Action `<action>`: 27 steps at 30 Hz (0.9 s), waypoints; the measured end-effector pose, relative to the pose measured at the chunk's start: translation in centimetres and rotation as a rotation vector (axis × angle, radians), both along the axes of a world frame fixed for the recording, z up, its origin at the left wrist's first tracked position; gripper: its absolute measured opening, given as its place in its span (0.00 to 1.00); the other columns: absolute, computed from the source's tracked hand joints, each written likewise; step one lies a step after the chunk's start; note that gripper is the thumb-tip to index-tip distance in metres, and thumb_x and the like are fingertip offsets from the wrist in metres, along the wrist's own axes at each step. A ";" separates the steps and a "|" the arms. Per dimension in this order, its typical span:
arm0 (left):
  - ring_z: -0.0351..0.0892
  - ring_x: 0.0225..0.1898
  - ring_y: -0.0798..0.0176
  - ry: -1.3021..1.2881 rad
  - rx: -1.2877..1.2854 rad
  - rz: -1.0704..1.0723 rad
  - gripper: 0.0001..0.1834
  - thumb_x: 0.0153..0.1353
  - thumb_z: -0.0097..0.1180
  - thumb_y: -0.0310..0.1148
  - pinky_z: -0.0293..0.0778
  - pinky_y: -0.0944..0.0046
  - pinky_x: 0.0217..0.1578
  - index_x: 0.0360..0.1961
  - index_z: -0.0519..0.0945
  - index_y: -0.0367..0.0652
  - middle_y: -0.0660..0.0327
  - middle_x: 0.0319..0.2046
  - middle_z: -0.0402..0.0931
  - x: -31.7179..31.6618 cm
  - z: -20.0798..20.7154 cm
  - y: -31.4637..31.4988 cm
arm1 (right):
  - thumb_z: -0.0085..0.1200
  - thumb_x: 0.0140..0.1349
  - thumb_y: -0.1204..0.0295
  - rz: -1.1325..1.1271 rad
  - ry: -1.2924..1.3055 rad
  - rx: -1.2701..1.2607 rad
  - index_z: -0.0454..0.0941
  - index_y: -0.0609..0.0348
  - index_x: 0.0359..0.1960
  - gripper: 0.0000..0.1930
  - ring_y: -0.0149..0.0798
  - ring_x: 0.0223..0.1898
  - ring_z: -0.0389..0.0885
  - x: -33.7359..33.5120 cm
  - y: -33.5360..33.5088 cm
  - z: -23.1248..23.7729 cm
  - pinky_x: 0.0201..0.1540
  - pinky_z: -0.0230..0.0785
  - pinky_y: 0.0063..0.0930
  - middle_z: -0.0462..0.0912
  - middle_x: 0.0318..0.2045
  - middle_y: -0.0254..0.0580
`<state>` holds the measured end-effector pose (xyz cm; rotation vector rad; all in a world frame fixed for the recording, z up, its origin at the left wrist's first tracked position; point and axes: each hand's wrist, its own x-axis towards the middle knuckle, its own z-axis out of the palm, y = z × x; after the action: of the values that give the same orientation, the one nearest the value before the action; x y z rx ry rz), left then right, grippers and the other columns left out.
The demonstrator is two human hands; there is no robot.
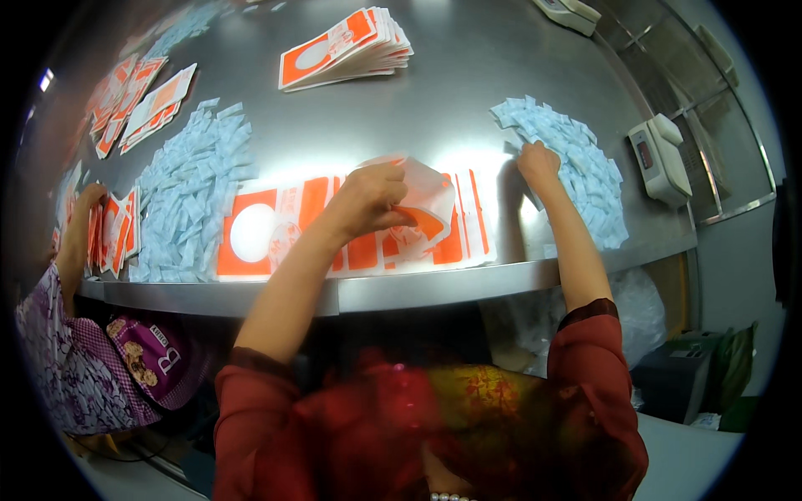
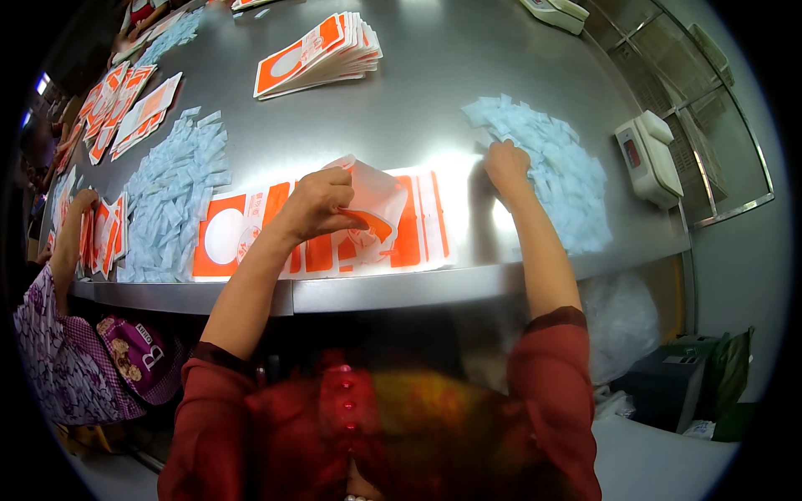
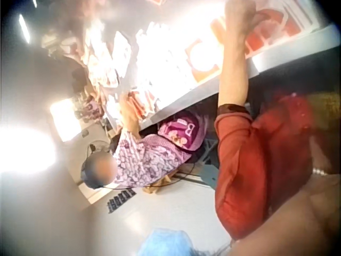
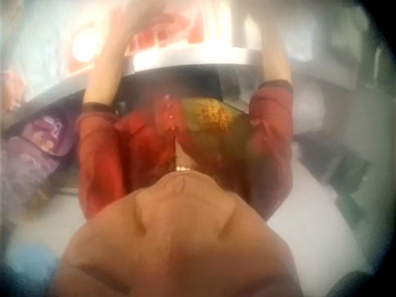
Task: The person inserts small blue pads into orange and white paper wrappers at a metal table. They repeatedly pick a wrapper, place a pad inside, fold the wrapper, and stack the finished units. Other workers perform the same task nearby.
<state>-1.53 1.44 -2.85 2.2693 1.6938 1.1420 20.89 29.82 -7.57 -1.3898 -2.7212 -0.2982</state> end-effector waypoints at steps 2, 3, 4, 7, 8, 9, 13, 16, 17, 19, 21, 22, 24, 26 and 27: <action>0.68 0.26 0.53 -0.018 -0.015 -0.020 0.22 0.32 0.72 0.34 0.66 0.56 0.26 0.12 0.65 0.40 0.59 0.20 0.65 0.2 0.0 0.2 | 0.46 0.57 0.69 0.011 0.089 0.007 0.80 0.59 0.30 0.11 0.47 0.34 0.80 1.0 -1.1 1.2 0.37 0.70 0.39 0.81 0.33 0.47; 0.67 0.25 0.54 -0.005 0.017 -0.026 0.24 0.31 0.72 0.34 0.65 0.57 0.24 0.12 0.64 0.40 0.59 0.19 0.64 0.2 -0.1 0.2 | 0.47 0.56 0.68 0.038 0.331 -0.204 0.80 0.60 0.30 0.10 0.43 0.32 0.80 1.0 -2.4 2.5 0.35 0.70 0.36 0.81 0.31 0.46; 0.65 0.23 0.55 0.010 0.047 -0.027 0.26 0.31 0.73 0.35 0.63 0.57 0.23 0.12 0.62 0.40 0.59 0.19 0.63 0.1 -0.2 0.3 | 0.49 0.56 0.68 0.067 0.571 -0.419 0.80 0.60 0.29 0.10 0.38 0.30 0.79 0.5 -4.3 4.4 0.32 0.69 0.33 0.81 0.29 0.45; 0.64 0.22 0.55 0.006 0.044 -0.025 0.27 0.30 0.73 0.35 0.62 0.58 0.22 0.13 0.60 0.40 0.59 0.19 0.62 0.1 -0.2 0.4 | 0.51 0.57 0.66 0.095 1.019 -1.023 0.79 0.65 0.30 0.12 0.27 0.26 0.75 -1.3 -10.6 10.2 0.27 0.65 0.22 0.79 0.23 0.38; 0.64 0.23 0.55 0.000 0.027 -0.026 0.27 0.30 0.73 0.35 0.62 0.58 0.22 0.13 0.61 0.40 0.59 0.20 0.62 0.2 -0.1 0.5 | 0.51 0.57 0.66 0.119 0.976 -1.076 0.79 0.66 0.33 0.14 0.27 0.25 0.74 -1.9 -12.2 11.2 0.28 0.65 0.21 0.79 0.24 0.38; 0.65 0.23 0.55 -0.009 0.014 -0.026 0.27 0.30 0.73 0.35 0.62 0.58 0.22 0.13 0.61 0.40 0.59 0.20 0.62 0.2 -0.1 0.5 | 0.50 0.58 0.65 0.143 0.933 -1.130 0.78 0.68 0.35 0.15 0.27 0.25 0.74 -2.6 -13.6 11.6 0.29 0.66 0.19 0.79 0.24 0.37; 0.65 0.23 0.55 -0.029 0.016 -0.031 0.26 0.30 0.73 0.36 0.63 0.58 0.22 0.13 0.62 0.39 0.59 0.20 0.63 -0.2 0.0 0.5 | 0.53 0.58 0.62 0.288 0.882 -1.008 0.78 0.67 0.40 0.18 0.30 0.28 0.76 -4.6 -15.2 9.3 0.35 0.69 0.23 0.81 0.30 0.41; 0.67 0.24 0.56 0.031 0.034 0.007 0.26 0.30 0.73 0.38 0.64 0.59 0.22 0.15 0.64 0.39 0.60 0.21 0.64 -0.2 0.2 0.2 | 0.55 0.56 0.59 0.238 0.890 -0.775 0.77 0.67 0.44 0.22 0.34 0.31 0.78 -4.5 -15.3 8.7 0.37 0.70 0.26 0.81 0.30 0.43; 0.68 0.24 0.56 0.062 0.034 0.019 0.25 0.30 0.73 0.38 0.65 0.60 0.22 0.16 0.64 0.40 0.61 0.21 0.65 -0.1 0.3 0.2 | 0.56 0.57 0.59 0.240 0.802 -0.851 0.75 0.67 0.46 0.23 0.32 0.31 0.78 -4.3 -15.6 8.8 0.36 0.70 0.24 0.81 0.30 0.42; 0.70 0.26 0.58 0.063 -0.019 0.029 0.24 0.31 0.73 0.40 0.67 0.62 0.23 0.23 0.71 0.41 0.61 0.27 0.70 0.1 0.5 0.2 | 0.57 0.58 0.60 0.242 0.623 -1.000 0.71 0.68 0.51 0.26 0.28 0.30 0.78 -4.0 -15.9 8.9 0.33 0.70 0.21 0.80 0.31 0.41; 0.72 0.28 0.58 -0.033 0.008 0.036 0.26 0.33 0.73 0.41 0.70 0.62 0.27 0.32 0.75 0.43 0.61 0.34 0.74 0.2 0.6 0.2 | 0.54 0.57 0.67 0.182 0.638 -1.252 0.67 0.67 0.55 0.25 0.30 0.30 0.78 -3.9 -16.5 8.8 0.29 0.71 0.20 0.79 0.31 0.42; 0.73 0.29 0.57 -0.133 0.065 0.040 0.28 0.33 0.73 0.42 0.72 0.61 0.29 0.37 0.75 0.45 0.61 0.39 0.75 0.3 0.7 0.4 | 0.53 0.57 0.70 0.159 0.668 -1.321 0.66 0.68 0.55 0.24 0.30 0.29 0.78 -3.8 -16.3 8.1 0.28 0.71 0.20 0.79 0.31 0.43; 0.74 0.30 0.60 -0.347 0.047 0.094 0.36 0.35 0.73 0.44 0.74 0.64 0.34 0.49 0.75 0.48 0.58 0.51 0.74 0.1 1.8 -0.2 | 0.46 0.54 0.79 0.090 0.744 -1.409 0.66 0.68 0.55 0.24 0.30 0.28 0.78 -4.2 -16.2 7.2 0.25 0.73 0.20 0.78 0.33 0.43; 0.73 0.29 0.67 -0.434 0.134 0.209 0.33 0.39 0.72 0.41 0.72 0.69 0.33 0.48 0.75 0.44 0.60 0.45 0.75 -1.1 1.8 -0.3 | 0.43 0.52 0.82 0.034 0.752 -1.465 0.65 0.67 0.56 0.25 0.31 0.27 0.78 -4.3 -15.6 6.0 0.25 0.73 0.21 0.78 0.33 0.44; 0.74 0.29 0.70 -0.474 0.148 0.269 0.32 0.40 0.72 0.39 0.72 0.71 0.33 0.49 0.75 0.43 0.61 0.43 0.76 -1.6 1.8 -0.4 | 0.42 0.52 0.83 0.005 0.755 -1.490 0.65 0.66 0.56 0.26 0.31 0.27 0.78 -4.3 -15.4 5.7 0.26 0.73 0.21 0.78 0.34 0.44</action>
<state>-3.15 1.09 -1.04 1.6723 1.7866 1.7441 16.61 14.43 -1.88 -1.1090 -2.0064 2.0836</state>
